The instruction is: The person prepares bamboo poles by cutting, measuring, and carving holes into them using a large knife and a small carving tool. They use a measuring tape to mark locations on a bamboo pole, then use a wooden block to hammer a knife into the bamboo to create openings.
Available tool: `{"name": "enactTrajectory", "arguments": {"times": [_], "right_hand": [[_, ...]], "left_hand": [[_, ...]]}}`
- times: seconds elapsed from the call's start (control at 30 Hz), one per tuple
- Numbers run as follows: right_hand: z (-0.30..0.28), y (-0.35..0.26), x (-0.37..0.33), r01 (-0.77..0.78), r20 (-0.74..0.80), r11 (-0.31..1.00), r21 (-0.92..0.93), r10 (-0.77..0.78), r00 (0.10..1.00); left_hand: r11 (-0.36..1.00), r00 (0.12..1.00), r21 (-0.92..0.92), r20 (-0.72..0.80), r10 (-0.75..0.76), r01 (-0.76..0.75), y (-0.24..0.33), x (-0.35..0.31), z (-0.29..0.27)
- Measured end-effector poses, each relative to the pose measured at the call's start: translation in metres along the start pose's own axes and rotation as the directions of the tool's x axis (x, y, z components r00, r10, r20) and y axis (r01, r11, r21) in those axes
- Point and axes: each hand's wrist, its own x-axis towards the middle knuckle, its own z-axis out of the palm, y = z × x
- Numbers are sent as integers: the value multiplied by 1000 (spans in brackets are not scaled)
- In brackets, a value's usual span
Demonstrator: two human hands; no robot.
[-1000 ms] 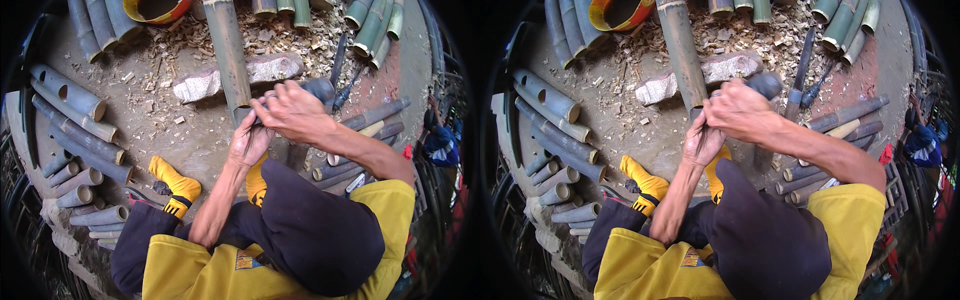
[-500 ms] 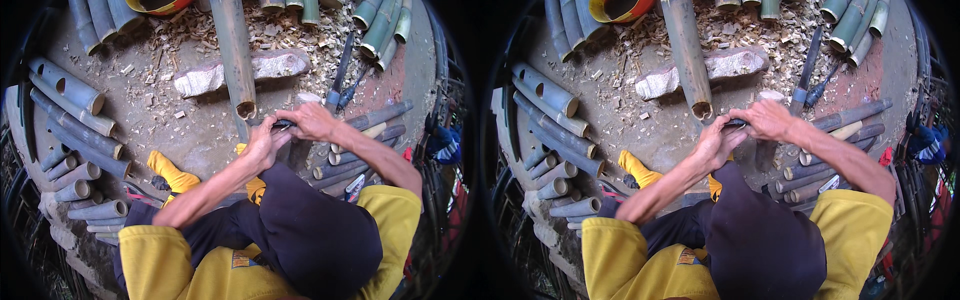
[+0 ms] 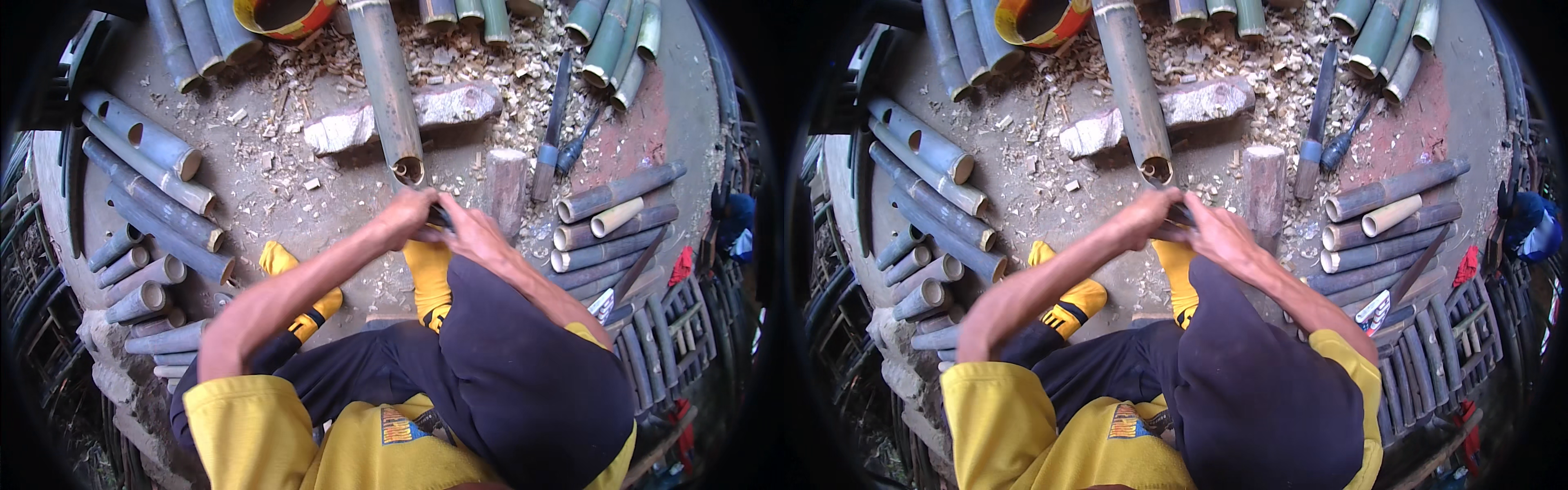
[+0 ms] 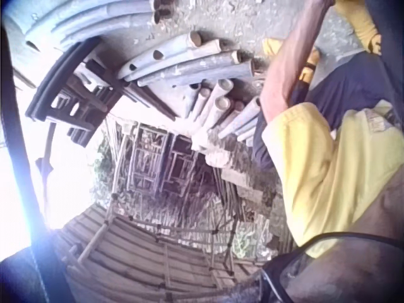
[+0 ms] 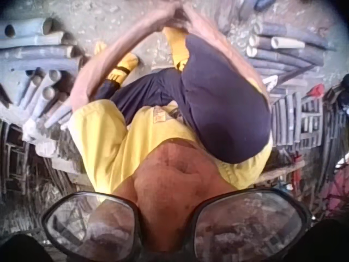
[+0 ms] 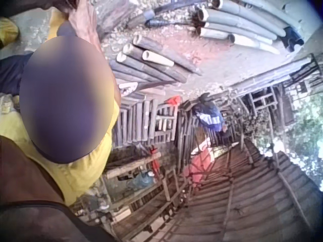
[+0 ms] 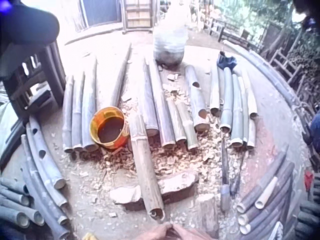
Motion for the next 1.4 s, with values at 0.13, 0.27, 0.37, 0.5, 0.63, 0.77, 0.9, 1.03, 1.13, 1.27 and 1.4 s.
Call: {"name": "enactTrajectory", "arguments": {"times": [0.13, 0.27, 0.37, 0.5, 0.63, 0.77, 0.9, 1.03, 1.13, 1.27, 1.4], "right_hand": [[-53, 23, 21, 141, -141, 710, -690, -323, 936], [-94, -36, 66, 351, 230, 354, -867, -341, 912], [-88, -88, 115, 540, 525, 62, -840, -166, 835], [-97, -22, 113, 513, 296, 365, -777, -507, 809], [-60, 21, 28, 3, 214, 956, -293, 63, 975], [-11, 7, 29, 1, -442, 997, -74, -34, 896], [-15, 36, 91, 125, -741, 977, -175, -214, 637], [-12, 56, 100, 0, -784, 984, -179, -143, 604], [23, 63, 110, 62, -807, 965, -256, -249, 536], [18, 53, 69, 57, -848, 985, -163, -170, 503], [-42, 50, 34, 7, -894, 994, 110, 95, 437]], "left_hand": [[775, 973, -602, -14, 230, -191, 3, 19, 34], [233, 782, -942, -47, 621, -242, -7, 16, 40], [-123, 690, -986, -169, 704, -115, -5, 19, 26], [310, 875, -950, 121, 469, -35, -11, 9, 36], [891, 979, -412, -11, 204, -190, -72, -4, 27], [796, 877, -388, -330, 350, -464, -97, 10, 8], [681, 718, -250, -368, 590, -688, -44, -7, 5], [670, 705, -235, -341, 621, -704, -41, -10, -8], [659, 698, -261, -416, 583, -706, -71, -3, -31], [727, 762, -307, -470, 445, -614, -74, -8, -16], [735, 730, -211, -456, 509, -644, -86, -5, -25]]}}
